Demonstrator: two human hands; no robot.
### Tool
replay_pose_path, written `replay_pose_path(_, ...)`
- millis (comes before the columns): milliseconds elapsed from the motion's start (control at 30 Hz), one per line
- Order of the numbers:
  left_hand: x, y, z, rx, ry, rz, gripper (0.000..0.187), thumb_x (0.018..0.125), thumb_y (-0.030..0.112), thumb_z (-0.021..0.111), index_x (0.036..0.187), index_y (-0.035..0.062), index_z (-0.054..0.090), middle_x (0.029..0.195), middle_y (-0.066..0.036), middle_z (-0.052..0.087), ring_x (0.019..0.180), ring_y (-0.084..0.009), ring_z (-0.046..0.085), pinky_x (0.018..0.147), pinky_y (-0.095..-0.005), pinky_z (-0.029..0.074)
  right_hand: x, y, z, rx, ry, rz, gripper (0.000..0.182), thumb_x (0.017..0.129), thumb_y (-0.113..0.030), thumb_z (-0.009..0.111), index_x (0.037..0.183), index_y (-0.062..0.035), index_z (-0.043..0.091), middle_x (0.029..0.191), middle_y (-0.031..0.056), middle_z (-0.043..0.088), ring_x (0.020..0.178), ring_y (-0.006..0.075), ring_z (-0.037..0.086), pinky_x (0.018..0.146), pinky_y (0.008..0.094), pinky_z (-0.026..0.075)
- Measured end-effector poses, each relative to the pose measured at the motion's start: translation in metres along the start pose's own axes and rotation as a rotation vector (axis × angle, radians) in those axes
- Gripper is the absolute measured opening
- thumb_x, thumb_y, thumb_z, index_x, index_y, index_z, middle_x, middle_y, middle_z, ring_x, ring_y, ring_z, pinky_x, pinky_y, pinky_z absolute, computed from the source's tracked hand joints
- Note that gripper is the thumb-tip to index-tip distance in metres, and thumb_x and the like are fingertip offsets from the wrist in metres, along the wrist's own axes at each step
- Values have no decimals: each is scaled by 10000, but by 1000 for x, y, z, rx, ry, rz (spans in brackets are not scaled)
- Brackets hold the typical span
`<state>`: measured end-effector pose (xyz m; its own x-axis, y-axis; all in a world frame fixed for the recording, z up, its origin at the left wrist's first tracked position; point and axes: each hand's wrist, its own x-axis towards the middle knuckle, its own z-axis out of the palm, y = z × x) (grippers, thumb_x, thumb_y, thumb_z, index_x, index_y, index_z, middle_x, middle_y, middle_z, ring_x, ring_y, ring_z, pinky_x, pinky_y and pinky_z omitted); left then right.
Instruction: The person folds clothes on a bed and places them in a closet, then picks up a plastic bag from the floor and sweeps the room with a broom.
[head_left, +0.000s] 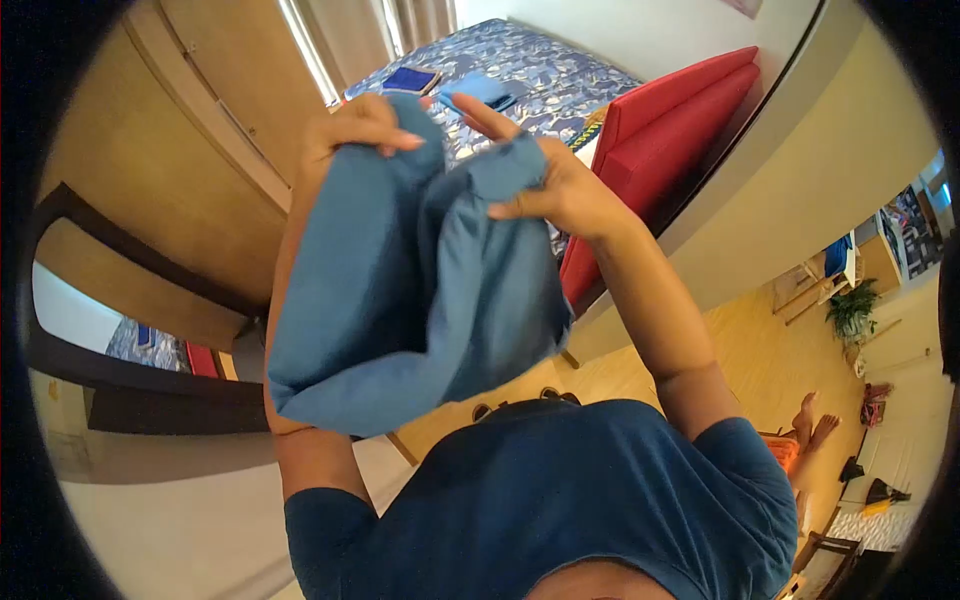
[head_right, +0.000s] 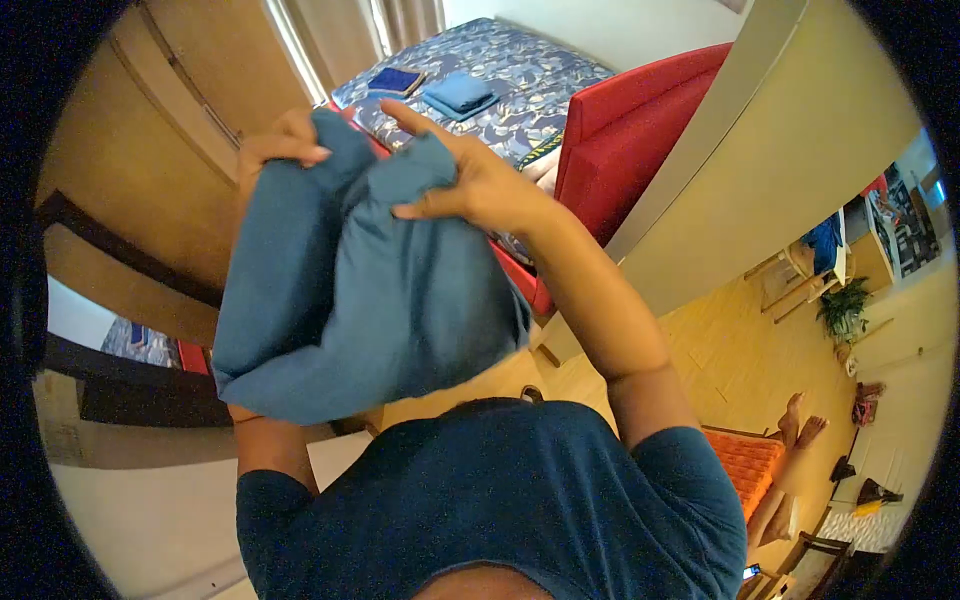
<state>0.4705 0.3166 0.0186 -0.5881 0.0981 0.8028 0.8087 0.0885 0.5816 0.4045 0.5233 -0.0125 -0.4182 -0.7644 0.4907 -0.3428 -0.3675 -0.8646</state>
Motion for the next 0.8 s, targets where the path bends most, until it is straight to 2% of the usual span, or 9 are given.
replay_pose_path(133, 6, 8, 6, 297, -242, -150, 153, 705, 41, 546, 822, 14, 641, 697, -49, 532, 715, -139, 514, 733, -260, 410, 22, 4, 8, 39, -295, 92, 312, 620, -65, 680, 917, -15, 599, 809, 17, 595, 763, 94, 520, 719, 213, 403)
replay_pose_path(200, 1, 23, 2, 412, -270, -153, 187, 716, 49, 536, 871, 21, 635, 752, -63, 566, 749, -151, 528, 739, -253, 405, 27, 11, 9, -23, -265, 152, 251, 628, -74, 677, 867, -22, 621, 784, 15, 602, 722, 83, 526, 693, 211, 411)
replay_pose_path(267, -17, 57, -5, 299, -200, -555, 222, 724, 97, 538, 923, 42, 620, 844, -77, 593, 807, -187, 539, 776, -294, 391, 27, 19, 1, -11, -170, 168, 256, 630, -81, 679, 873, -29, 620, 794, 18, 608, 698, 82, 537, 689, 218, 419)
replay_pose_path(400, -72, 78, -13, 666, -225, -472, 336, 756, 302, 528, 973, 53, 593, 757, -84, 580, 822, -205, 524, 880, -399, 314, 24, 21, -13, 317, 119, 186, 236, 637, -26, 660, 866, -5, 607, 804, 31, 609, 721, 95, 553, 707, 238, 429)
replay_pose_path(500, -99, 82, -23, 1054, -447, -500, 270, 732, 254, 559, 902, 52, 612, 678, -107, 556, 759, -245, 540, 915, -436, 288, 7, 14, -10, -149, 93, 244, 293, 594, -58, 705, 867, -21, 606, 840, 26, 595, 763, 118, 547, 743, 264, 419)
replay_pose_path(600, -105, 94, -24, 1014, -596, -553, 216, 694, 213, 600, 824, 43, 627, 566, -107, 471, 640, -257, 517, 896, -438, 324, -23, 17, 3, -262, 94, 63, 314, 549, -49, 730, 841, -36, 615, 868, 24, 580, 796, 117, 529, 744, 260, 406)
replay_pose_path(667, -104, 103, -21, 864, -315, -468, 179, 646, 159, 634, 774, 35, 638, 501, -87, 396, 539, -250, 440, 813, -378, 401, -37, 17, 8, -358, 131, -36, 316, 537, -36, 733, 832, -40, 617, 872, 24, 574, 808, 113, 521, 738, 257, 403)
replay_pose_path(700, -100, 106, -26, 868, -318, -383, 180, 638, 126, 633, 786, 24, 635, 513, -78, 398, 518, -226, 420, 668, -325, 428, -42, 18, 12, -451, 167, -129, 320, 525, -23, 735, 823, -44, 620, 877, 24, 568, 821, 110, 512, 731, 254, 400)
replay_pose_path(800, -84, 112, -32, 864, -289, -442, 175, 651, 120, 623, 793, 17, 633, 521, -83, 403, 499, -211, 402, 543, -299, 373, -44, 22, 21, -309, 139, 79, 272, 535, -17, 731, 782, -39, 620, 825, 12, 569, 782, 97, 515, 701, 239, 399)
